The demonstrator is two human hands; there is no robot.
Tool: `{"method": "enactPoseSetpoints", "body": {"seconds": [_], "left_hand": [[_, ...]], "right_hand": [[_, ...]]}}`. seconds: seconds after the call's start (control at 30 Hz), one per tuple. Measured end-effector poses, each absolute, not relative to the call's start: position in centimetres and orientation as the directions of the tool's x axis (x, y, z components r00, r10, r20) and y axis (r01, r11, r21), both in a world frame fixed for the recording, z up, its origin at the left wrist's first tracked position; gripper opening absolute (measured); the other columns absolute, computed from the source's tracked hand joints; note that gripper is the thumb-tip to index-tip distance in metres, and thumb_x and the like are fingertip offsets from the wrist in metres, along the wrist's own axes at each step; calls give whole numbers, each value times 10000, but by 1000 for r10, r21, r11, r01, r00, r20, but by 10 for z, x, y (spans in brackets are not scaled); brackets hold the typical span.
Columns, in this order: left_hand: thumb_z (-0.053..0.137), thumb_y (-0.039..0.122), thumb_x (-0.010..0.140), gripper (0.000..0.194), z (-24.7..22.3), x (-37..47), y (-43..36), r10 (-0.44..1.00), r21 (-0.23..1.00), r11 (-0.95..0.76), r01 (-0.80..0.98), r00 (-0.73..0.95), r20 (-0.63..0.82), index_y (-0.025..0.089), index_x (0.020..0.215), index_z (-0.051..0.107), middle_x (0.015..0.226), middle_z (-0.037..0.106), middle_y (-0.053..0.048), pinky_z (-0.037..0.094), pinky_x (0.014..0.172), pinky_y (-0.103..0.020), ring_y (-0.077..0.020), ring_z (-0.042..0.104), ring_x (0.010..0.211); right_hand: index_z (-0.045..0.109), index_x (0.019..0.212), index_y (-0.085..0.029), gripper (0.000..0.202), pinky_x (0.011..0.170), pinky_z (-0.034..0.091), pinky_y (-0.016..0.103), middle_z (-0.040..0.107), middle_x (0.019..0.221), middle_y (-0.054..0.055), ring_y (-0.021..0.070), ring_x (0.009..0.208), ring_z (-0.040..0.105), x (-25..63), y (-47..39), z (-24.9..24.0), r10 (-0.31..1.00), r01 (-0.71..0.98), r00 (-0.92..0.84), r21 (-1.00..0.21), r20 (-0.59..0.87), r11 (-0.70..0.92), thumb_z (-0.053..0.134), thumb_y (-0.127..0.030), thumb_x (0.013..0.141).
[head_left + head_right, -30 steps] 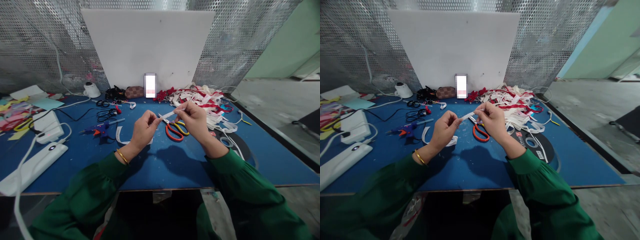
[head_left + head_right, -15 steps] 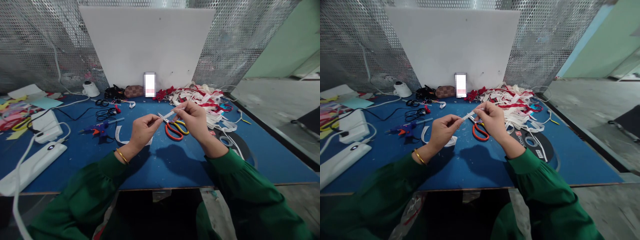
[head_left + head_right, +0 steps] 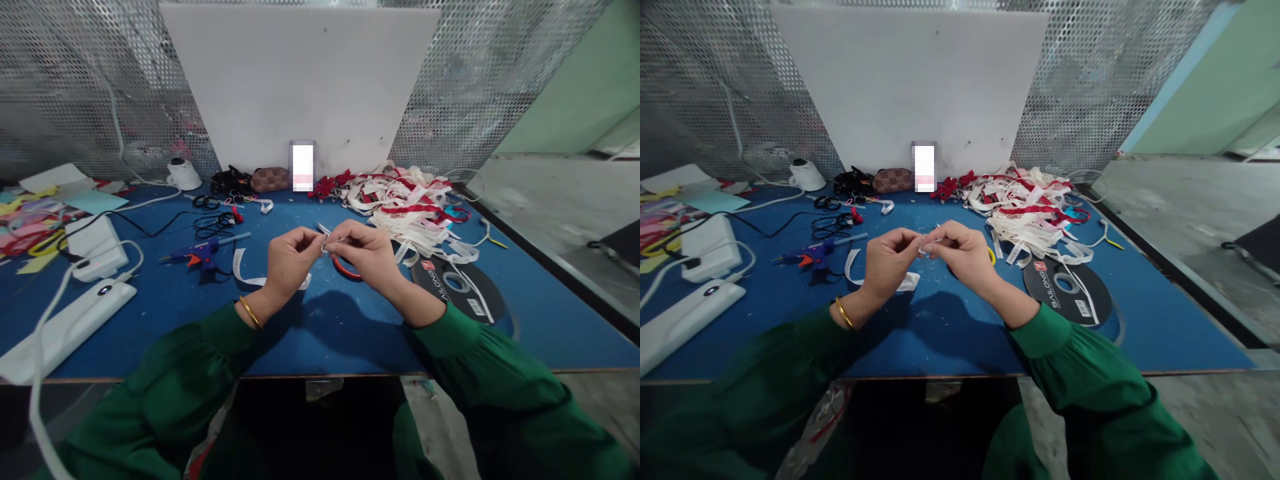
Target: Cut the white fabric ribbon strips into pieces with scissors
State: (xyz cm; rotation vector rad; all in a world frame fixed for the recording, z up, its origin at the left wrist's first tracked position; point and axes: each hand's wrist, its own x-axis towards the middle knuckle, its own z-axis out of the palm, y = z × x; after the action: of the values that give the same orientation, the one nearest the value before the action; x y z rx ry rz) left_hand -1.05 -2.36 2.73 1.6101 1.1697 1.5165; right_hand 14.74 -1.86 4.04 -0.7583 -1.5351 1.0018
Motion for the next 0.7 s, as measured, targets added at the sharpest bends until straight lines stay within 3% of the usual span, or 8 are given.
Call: {"method": "enactPoseSetpoints", "body": {"seconds": [0.23,0.43,0.7], "left_hand": [[736,364,831,197,29,-9,-25,909,904,-415,105,8,416,179,762,736,651,700,-11,507,615,-260,-133,617,596],[662,425,894,275,28,-11,-26,908,898,-419,135,76,412,191,763,724,649,674,-20,459,566,-255,-140,592,619],[636,503,905,354,26,-10,-26,931,935,-352,46,119,345,190,761,719,608,605,-6,324,443,-249,-91,404,469]], "right_hand": [[618,753,-214,265,547,462,256,627,619,-49,108,563,580,147,-16,37,912,-82,-124,-920,390,383,842,-346,702],[733,905,-220,173,546,412,264,576,622,-56,94,551,480,150,-14,36,894,49,-107,-896,435,442,797,-300,766],[735,745,-229,62,559,416,277,632,726,-12,110,610,523,150,-15,35,829,159,-28,-817,558,555,771,-253,789]]}}
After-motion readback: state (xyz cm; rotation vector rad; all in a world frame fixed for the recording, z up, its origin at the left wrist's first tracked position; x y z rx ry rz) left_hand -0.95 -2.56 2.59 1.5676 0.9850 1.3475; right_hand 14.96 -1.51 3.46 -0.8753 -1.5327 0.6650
